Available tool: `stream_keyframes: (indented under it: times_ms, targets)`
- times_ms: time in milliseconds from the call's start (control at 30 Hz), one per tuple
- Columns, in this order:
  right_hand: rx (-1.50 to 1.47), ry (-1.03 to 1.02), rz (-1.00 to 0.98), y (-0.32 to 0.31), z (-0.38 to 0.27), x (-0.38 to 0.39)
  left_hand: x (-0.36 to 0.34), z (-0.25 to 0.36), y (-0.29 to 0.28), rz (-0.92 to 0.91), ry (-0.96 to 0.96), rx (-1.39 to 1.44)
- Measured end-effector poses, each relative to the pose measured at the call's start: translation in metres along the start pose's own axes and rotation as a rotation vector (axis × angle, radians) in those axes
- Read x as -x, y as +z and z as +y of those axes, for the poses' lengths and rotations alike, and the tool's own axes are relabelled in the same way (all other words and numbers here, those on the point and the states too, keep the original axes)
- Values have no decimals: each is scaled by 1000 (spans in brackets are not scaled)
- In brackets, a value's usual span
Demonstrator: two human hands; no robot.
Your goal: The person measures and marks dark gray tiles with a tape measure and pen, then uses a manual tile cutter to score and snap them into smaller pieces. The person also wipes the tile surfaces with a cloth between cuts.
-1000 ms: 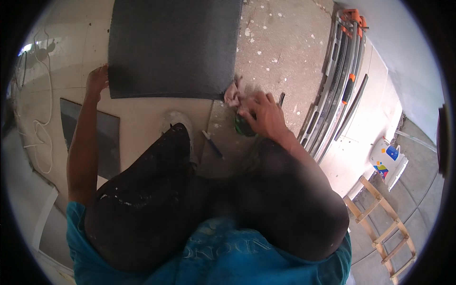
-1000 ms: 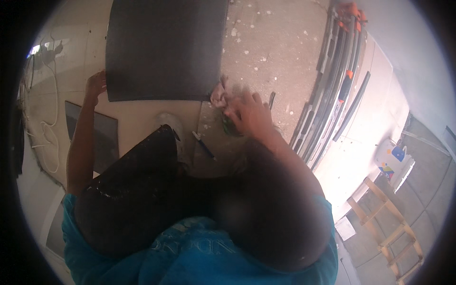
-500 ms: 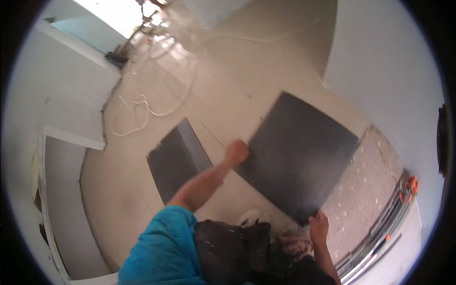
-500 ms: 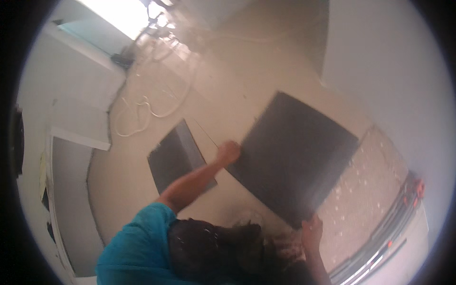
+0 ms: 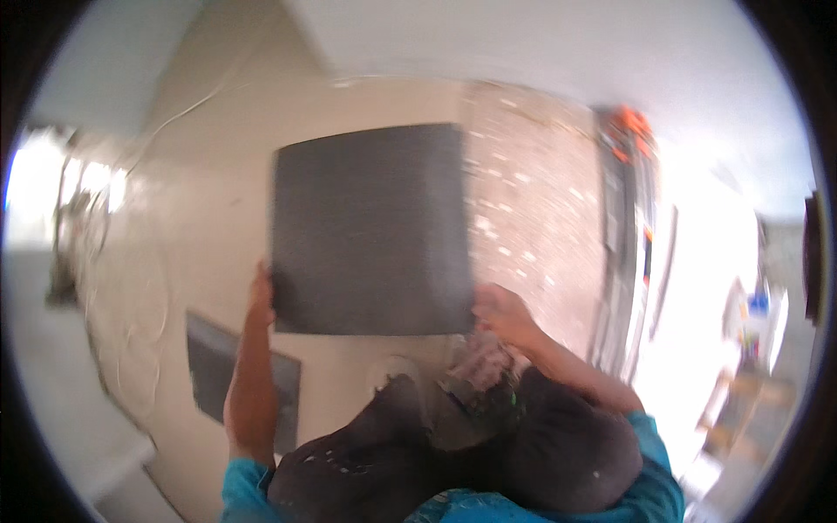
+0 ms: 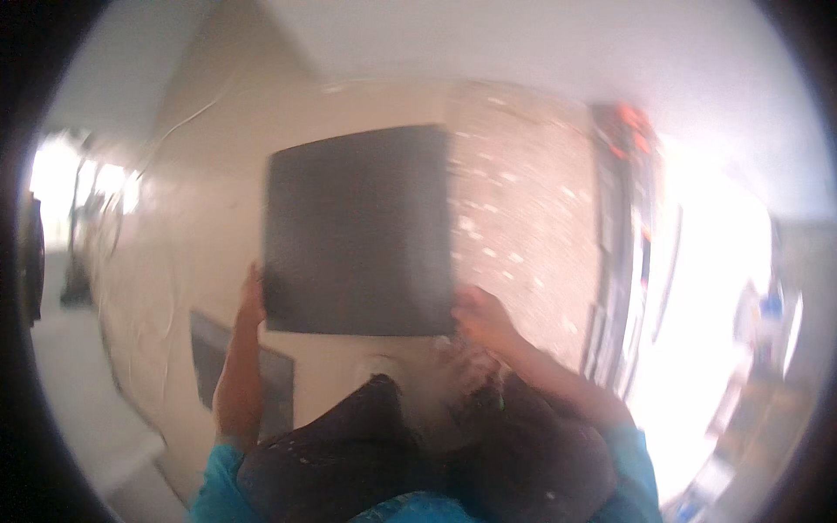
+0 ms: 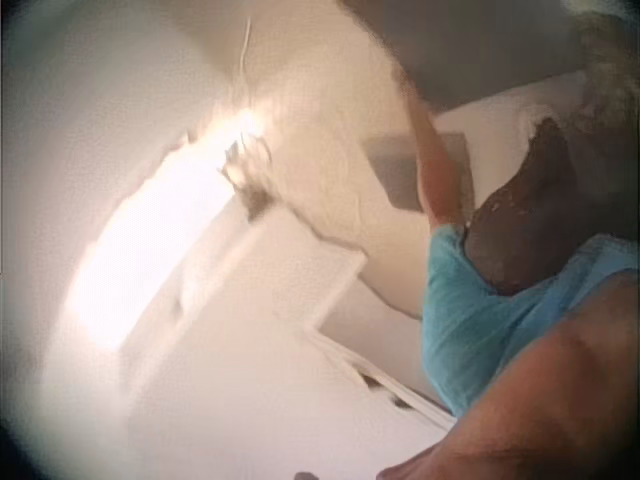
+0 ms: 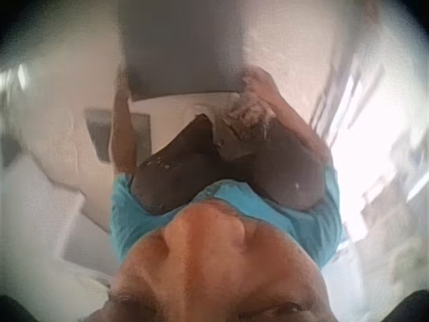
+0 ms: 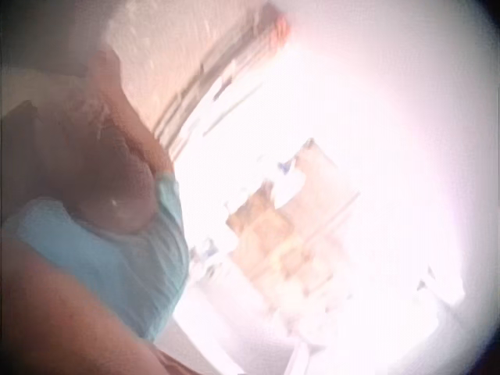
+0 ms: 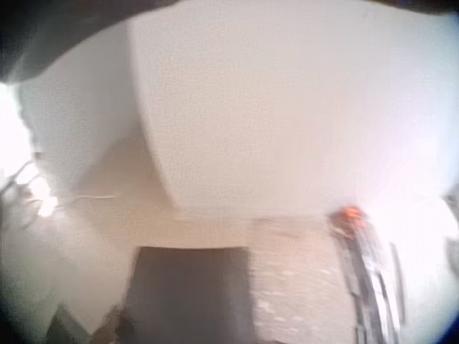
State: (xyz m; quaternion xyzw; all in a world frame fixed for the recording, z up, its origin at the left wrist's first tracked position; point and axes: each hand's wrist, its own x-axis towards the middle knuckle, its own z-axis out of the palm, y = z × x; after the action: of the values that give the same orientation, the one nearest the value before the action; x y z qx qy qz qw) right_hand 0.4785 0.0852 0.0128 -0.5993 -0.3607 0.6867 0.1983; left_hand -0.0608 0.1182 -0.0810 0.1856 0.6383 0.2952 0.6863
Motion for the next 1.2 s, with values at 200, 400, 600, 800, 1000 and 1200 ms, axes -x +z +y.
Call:
stream_keyframes:
  times_ms: [200, 400, 600, 800, 1000, 1200]
  targets:
    - [107, -174, 165, -25, 18, 14, 30, 12, 99, 690, 101, -126]
    - [-77, -152, 251, -73, 40, 51, 43, 61, 171, 403, 193, -73]
    - [-103, -137, 470, -140, 59, 94, -8, 82, 286, 307, 179, -132]
    - [-90, -101, 583, -183, 88, 104, -3, 68, 368, 339, 199, -193]
    - [-59, -82, 608, -193, 109, 110, -7, 45, 388, 363, 228, -239]
    - [72, -106, 610, -199, 107, 113, -12, 36, 394, 461, 206, -355]
